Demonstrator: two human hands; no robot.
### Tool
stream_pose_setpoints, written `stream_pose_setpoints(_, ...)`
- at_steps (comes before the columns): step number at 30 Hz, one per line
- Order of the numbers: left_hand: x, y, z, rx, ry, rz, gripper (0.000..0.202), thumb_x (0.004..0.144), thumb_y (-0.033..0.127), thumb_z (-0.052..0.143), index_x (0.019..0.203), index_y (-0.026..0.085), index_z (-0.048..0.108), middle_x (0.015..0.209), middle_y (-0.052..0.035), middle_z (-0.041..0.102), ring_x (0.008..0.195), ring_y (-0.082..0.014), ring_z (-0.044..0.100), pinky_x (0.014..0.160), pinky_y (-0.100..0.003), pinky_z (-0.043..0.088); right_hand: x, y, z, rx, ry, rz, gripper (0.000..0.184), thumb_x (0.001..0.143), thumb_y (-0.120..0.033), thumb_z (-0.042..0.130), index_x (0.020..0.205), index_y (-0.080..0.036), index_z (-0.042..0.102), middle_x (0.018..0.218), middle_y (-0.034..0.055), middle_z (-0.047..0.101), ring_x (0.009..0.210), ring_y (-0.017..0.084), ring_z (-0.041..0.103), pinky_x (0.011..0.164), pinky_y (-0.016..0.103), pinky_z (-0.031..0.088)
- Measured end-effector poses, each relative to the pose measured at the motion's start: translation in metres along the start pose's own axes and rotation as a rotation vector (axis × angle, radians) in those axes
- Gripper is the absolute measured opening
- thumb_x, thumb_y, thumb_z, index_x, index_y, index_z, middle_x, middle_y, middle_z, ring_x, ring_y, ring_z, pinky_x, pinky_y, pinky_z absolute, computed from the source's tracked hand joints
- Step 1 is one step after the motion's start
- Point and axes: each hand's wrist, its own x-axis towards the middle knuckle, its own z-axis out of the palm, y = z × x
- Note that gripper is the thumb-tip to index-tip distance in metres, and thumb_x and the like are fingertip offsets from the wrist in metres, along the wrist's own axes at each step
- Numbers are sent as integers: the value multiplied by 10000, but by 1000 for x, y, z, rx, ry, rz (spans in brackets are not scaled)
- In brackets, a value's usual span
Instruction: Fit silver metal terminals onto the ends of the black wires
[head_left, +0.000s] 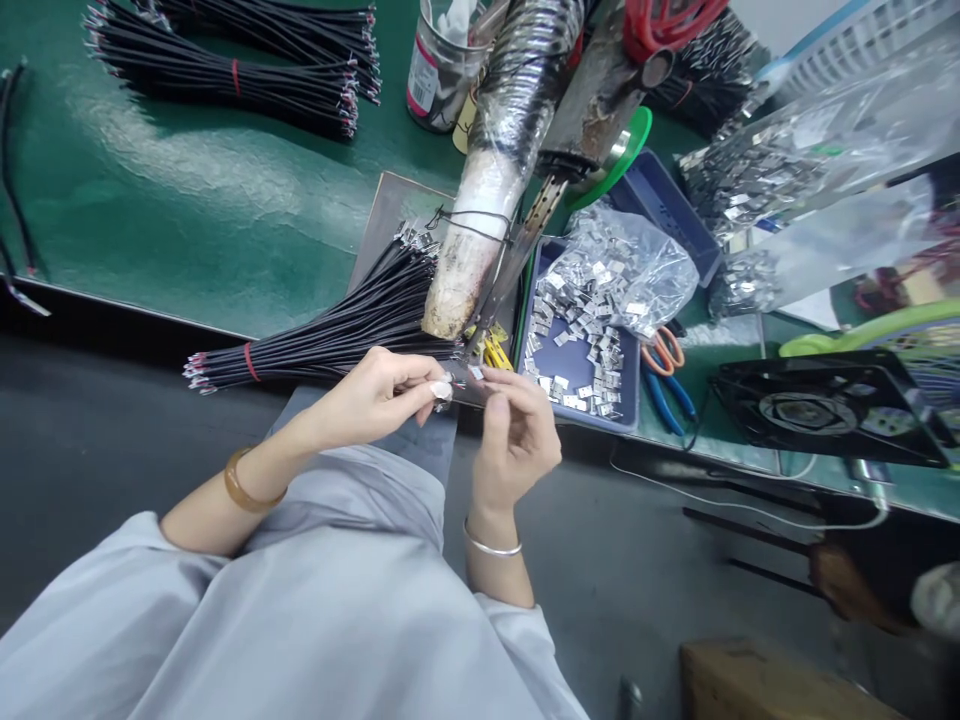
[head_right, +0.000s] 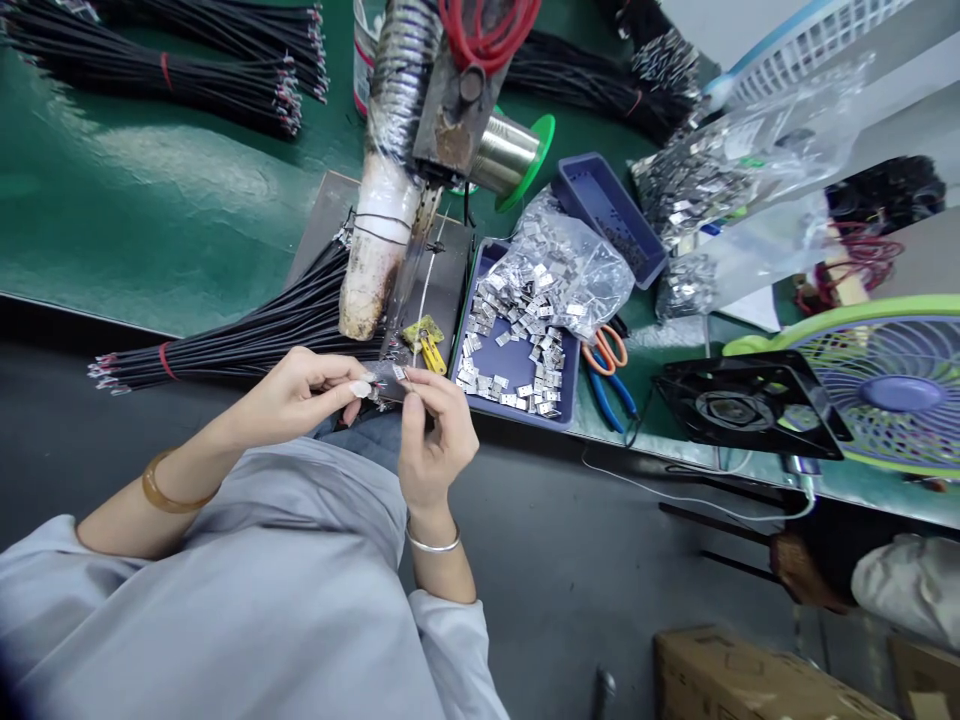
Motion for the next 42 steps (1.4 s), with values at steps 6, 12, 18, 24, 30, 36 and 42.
stream_pose_setpoints(6,1,2,0,-150,-42,-71,300,908,285,581,645,145,615,495,17,571,441,-69,441,465,-179,334,1,-6,-1,75,-28,-41,116,993,-231,572,945,-244,677,960,24,778,902,181,753,782,352,631)
stream_pose_setpoints(12,2,4,5,-297,22,-134,146,812,254,661,744,125,652,478,86,369,452,-45,293,442,-175,234,6,-8,-2,29,-18,13,115,972,-214,602,868,-231,648,905,16,765,838,176,760,710,322,633)
stream_pose_setpoints(18,4,7,10,-342,107,-157,126,745,234,671,687,138,613,489,97,305,473,-42,265,455,-175,226,1,-5,-3,-103,-48,-300,161,887,-129,711,986,-255,690,969,16,798,858,173,773,744,317,646)
stream_pose_setpoints(24,5,6,11,-375,216,-178,149,716,260,674,641,135,650,491,65,388,472,-47,301,453,-182,256,-2,2,-1,-30,24,-119,64,934,-179,649,961,-236,643,940,34,791,859,197,787,718,346,669)
stream_pose_setpoints(30,6,5,14,-326,307,-141,168,714,257,668,622,119,697,536,27,485,511,-59,373,470,-178,305,1,-1,0,-161,-78,-261,111,902,-154,683,928,-252,639,982,39,809,870,187,794,758,328,663)
stream_pose_setpoints(36,6,8,17,-255,348,-157,171,713,253,649,633,126,730,561,1,573,538,-82,449,480,-180,360,1,4,2,-230,-70,-403,163,895,-139,684,965,-272,622,1004,29,823,844,184,803,717,306,667)
stream_pose_setpoints(42,11,13,22,-284,388,-155,172,710,247,636,651,133,751,600,-8,656,533,-85,490,469,-168,382,4,6,5,-142,-63,-284,105,945,-151,628,971,-250,607,1170,75,793,916,202,808,745,348,702)
